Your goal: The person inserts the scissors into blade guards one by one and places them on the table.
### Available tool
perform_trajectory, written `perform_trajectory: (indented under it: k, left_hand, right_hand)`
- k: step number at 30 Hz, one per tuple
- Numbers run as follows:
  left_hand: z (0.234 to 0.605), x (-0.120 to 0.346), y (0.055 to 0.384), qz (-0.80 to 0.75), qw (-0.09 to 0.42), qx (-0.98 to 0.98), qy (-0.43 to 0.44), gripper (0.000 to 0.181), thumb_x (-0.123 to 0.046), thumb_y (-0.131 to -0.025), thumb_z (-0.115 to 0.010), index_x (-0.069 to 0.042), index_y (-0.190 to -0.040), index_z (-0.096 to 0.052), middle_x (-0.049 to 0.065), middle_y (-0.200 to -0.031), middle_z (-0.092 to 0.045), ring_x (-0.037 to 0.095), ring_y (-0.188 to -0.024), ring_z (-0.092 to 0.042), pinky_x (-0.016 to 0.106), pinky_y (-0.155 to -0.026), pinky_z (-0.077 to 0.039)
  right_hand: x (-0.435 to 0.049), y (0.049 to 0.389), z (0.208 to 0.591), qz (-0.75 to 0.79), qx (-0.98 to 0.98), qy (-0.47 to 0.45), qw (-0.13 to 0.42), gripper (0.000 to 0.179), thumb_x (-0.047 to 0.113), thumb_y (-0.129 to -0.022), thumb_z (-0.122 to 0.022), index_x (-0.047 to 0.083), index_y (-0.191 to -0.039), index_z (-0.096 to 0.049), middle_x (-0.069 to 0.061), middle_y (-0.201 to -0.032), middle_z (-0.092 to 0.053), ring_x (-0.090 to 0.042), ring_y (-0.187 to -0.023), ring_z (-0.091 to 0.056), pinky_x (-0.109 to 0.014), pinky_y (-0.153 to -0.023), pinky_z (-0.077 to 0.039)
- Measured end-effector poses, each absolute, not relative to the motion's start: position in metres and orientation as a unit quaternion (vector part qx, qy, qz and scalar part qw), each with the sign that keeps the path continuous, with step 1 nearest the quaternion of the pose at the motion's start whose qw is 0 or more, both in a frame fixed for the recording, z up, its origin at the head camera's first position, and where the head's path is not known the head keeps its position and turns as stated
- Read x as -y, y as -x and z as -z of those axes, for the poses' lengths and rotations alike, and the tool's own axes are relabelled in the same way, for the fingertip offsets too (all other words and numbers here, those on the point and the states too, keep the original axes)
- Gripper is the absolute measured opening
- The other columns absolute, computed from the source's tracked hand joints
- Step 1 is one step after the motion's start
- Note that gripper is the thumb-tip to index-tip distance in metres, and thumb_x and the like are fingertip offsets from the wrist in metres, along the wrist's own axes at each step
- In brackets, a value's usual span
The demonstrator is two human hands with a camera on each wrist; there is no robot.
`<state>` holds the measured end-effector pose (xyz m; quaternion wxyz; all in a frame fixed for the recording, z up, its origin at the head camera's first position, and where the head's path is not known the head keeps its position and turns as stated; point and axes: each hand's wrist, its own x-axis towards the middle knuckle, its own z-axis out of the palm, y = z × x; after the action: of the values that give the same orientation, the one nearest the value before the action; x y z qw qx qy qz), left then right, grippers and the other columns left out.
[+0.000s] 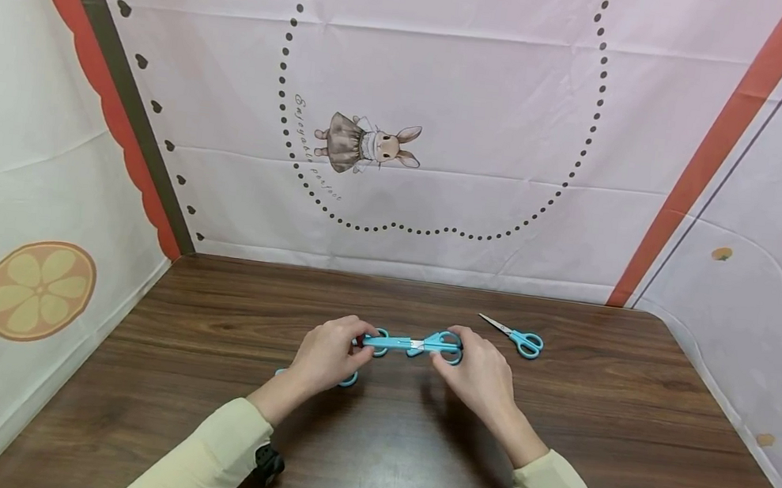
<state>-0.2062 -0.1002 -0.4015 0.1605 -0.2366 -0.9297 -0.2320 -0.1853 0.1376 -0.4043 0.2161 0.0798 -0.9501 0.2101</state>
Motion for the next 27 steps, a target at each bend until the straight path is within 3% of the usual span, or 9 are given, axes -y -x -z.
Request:
perform_trajectory:
  k: [27]
  left_hand:
    - [0.4019, 0.1053, 0.2071, 0.258, 0.154, 0.923, 0.242, 0.015, -0.022, -0.079, -0.073, -0.025, -0.094, -0.069, -0.017, -0.069, -0.052, -0.002, -0.057, -0.045, 0.018, -0.046, -0.036]
  right_hand:
    - [-0.1398, 0.1869, 0.4046, -0.220, 0.946, -0.093, 0.220, 0.045, 0.037, -0.076, -0.071, 0.013, -0.113, -0.061, -0.002, -0.079, -0.066, -0.009, -0.056, -0.047, -0.026, -0.047, -0.036]
